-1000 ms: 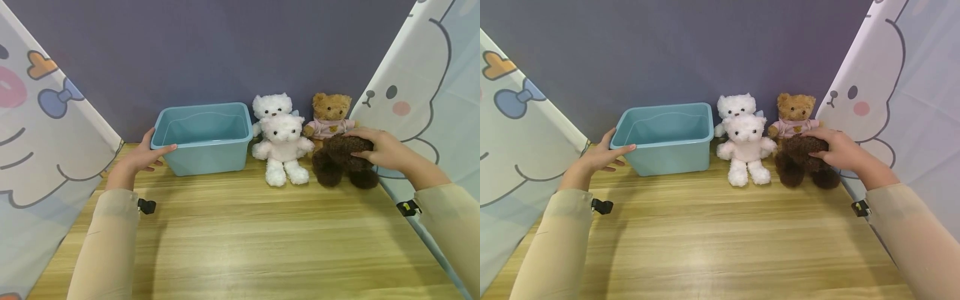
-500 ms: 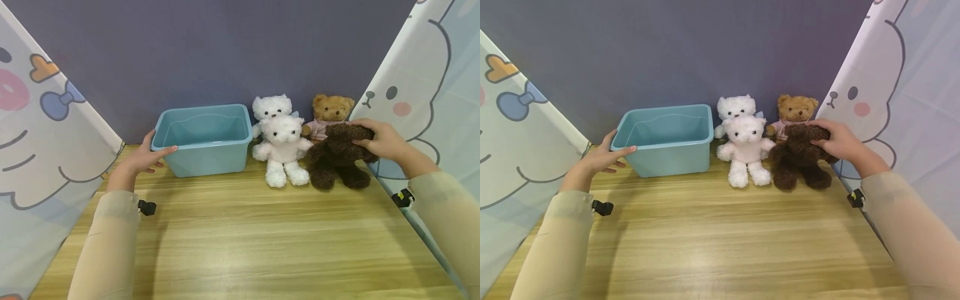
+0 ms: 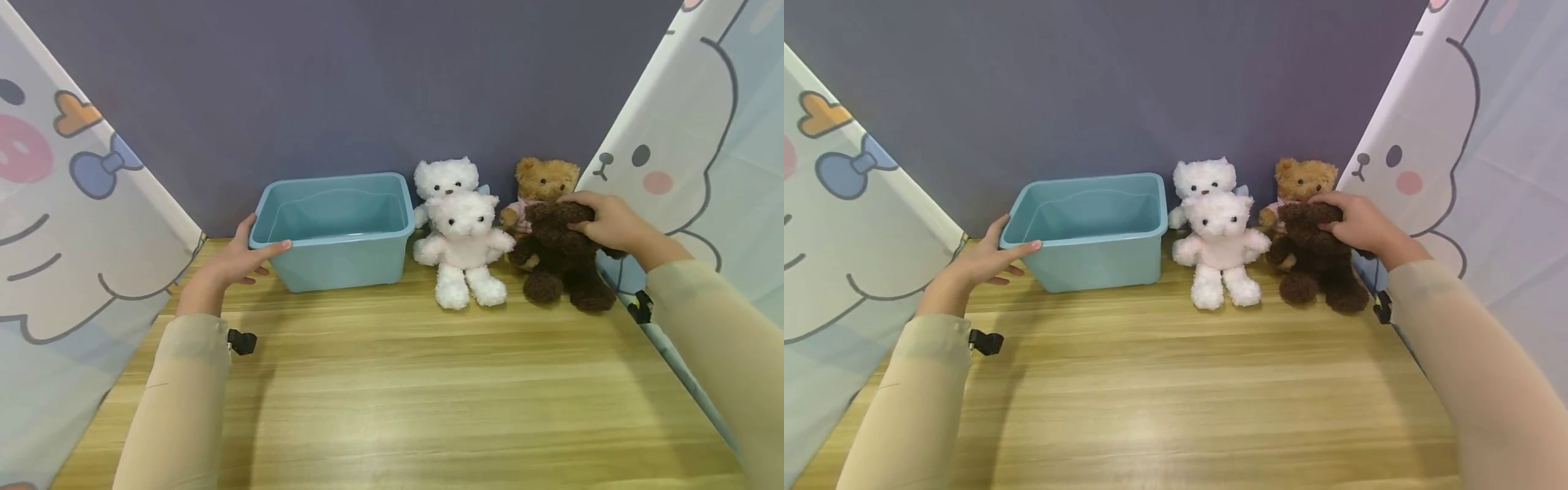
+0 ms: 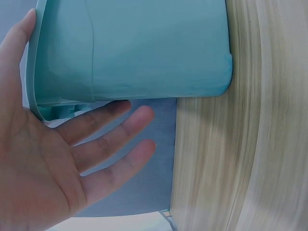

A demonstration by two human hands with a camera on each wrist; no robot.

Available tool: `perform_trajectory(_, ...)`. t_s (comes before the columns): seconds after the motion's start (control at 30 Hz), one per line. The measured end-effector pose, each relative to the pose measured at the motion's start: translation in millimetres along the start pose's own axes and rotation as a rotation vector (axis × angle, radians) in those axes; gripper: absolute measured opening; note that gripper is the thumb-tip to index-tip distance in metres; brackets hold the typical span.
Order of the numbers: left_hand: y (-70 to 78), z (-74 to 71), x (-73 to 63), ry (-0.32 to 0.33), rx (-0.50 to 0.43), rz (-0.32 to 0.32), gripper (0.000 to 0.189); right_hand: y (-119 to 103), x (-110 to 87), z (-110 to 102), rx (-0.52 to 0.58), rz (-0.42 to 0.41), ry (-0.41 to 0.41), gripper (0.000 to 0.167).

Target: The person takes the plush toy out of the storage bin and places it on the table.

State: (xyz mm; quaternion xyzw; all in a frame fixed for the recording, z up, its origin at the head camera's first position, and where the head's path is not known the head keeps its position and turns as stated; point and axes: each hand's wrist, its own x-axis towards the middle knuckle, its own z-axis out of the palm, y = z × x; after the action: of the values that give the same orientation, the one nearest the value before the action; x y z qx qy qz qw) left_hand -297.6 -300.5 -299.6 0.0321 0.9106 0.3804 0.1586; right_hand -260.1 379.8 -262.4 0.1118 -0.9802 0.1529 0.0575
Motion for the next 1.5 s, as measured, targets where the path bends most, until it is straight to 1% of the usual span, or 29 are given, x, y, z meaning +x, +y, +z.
perform_trajectory(0.2, 0.8, -0.3, -1.1, 0.002, 0.007, 0.005, 0.124, 13, 12.3, 11, 0.111, 0.078, -0.025, 0.06)
perform_trajectory(0.4, -3.1, 1.2, -3.8, 0.001, -0.013, -0.008, 0.124, 28, 23.8, 24, 0.215, 0.13, -0.055, 0.064)
perform_trajectory(0.6, -5.7, 0.8, -2.8, 0.004, -0.034, -0.009, 0.123, 45, 25.7, 32, 0.345, 0.19, -0.063, 0.07)
perform_trajectory(0.7, -5.9, 1.8, -3.3, 0.0, -0.033, -0.014, 0.123, 49, 27.0, 34, 0.344, 0.185, -0.078, 0.069)
perform_trajectory(0.8, -5.3, 2.2, -3.6, -0.002, -0.04, -0.014, 0.123, 49, 30.0, 35, 0.325, 0.167, -0.095, 0.067)
perform_trajectory(0.9, -4.7, 1.2, -3.7, 0.008, -0.035, -0.01, 0.122, 47, 33.9, 35, 0.331, 0.157, -0.11, 0.065)
perform_trajectory(1.07, -3.1, -0.4, -1.6, 0.016, -0.009, -0.003, 0.122, 49, 37.8, 36, 0.357, 0.181, -0.132, 0.069)
perform_trajectory(1.17, -2.4, -0.5, -0.6, 0.014, -0.003, -0.004, 0.122, 51, 39.0, 37, 0.348, 0.188, -0.133, 0.071)
perform_trajectory(1.33, -0.3, 0.0, -0.7, 0.012, -0.008, -0.005, 0.123, 55, 40.9, 39, 0.325, 0.173, -0.113, 0.072)
perform_trajectory(1.5, -0.6, 1.0, -0.3, 0.009, -0.011, -0.007, 0.122, 60, 43.1, 43, 0.333, 0.159, -0.096, 0.071)
